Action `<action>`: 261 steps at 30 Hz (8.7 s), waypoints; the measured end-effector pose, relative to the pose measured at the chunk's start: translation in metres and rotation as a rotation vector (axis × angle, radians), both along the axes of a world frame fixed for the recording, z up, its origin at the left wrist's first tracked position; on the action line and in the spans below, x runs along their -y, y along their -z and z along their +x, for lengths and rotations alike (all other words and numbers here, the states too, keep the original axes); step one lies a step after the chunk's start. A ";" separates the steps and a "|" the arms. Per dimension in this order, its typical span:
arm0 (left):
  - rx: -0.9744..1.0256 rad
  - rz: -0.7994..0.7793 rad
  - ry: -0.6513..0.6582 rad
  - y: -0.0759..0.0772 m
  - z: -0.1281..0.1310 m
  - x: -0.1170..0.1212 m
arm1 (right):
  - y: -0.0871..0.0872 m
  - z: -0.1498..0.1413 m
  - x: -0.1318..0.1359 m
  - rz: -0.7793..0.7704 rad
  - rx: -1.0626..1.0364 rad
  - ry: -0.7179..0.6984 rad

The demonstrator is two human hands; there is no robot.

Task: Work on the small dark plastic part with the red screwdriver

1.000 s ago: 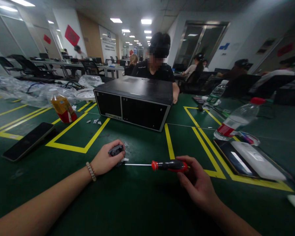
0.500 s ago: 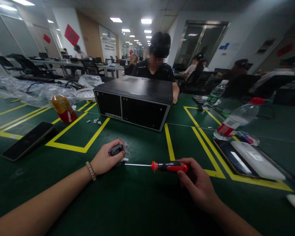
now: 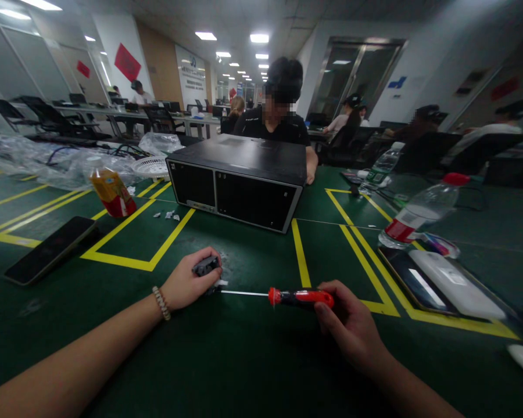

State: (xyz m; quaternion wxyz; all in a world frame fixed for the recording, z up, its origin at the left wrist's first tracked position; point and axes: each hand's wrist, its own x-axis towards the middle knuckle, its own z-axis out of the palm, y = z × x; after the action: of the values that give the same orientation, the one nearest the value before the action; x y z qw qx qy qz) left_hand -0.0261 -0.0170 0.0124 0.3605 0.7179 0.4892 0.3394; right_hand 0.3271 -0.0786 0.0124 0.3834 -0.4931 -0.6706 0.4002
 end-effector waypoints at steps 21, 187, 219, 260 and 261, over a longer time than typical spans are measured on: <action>-0.011 0.022 0.003 0.001 -0.001 -0.001 | -0.002 -0.003 0.000 0.000 0.060 0.044; -0.006 -0.016 0.019 0.002 -0.002 -0.001 | -0.007 -0.004 -0.001 -0.001 0.132 0.017; -0.002 0.014 0.005 0.001 -0.001 0.000 | -0.004 -0.001 0.000 -0.057 0.015 0.012; -0.012 0.019 0.010 -0.003 0.001 0.002 | -0.007 -0.004 0.002 -0.062 -0.042 0.015; -0.012 0.025 0.009 -0.003 0.001 0.002 | -0.007 -0.004 0.002 -0.060 -0.039 0.009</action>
State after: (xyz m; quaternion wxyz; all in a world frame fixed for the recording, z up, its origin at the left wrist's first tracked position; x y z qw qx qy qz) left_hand -0.0253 -0.0190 0.0158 0.3500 0.7266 0.4837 0.3398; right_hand 0.3231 -0.0807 0.0198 0.3834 -0.4993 -0.6485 0.4280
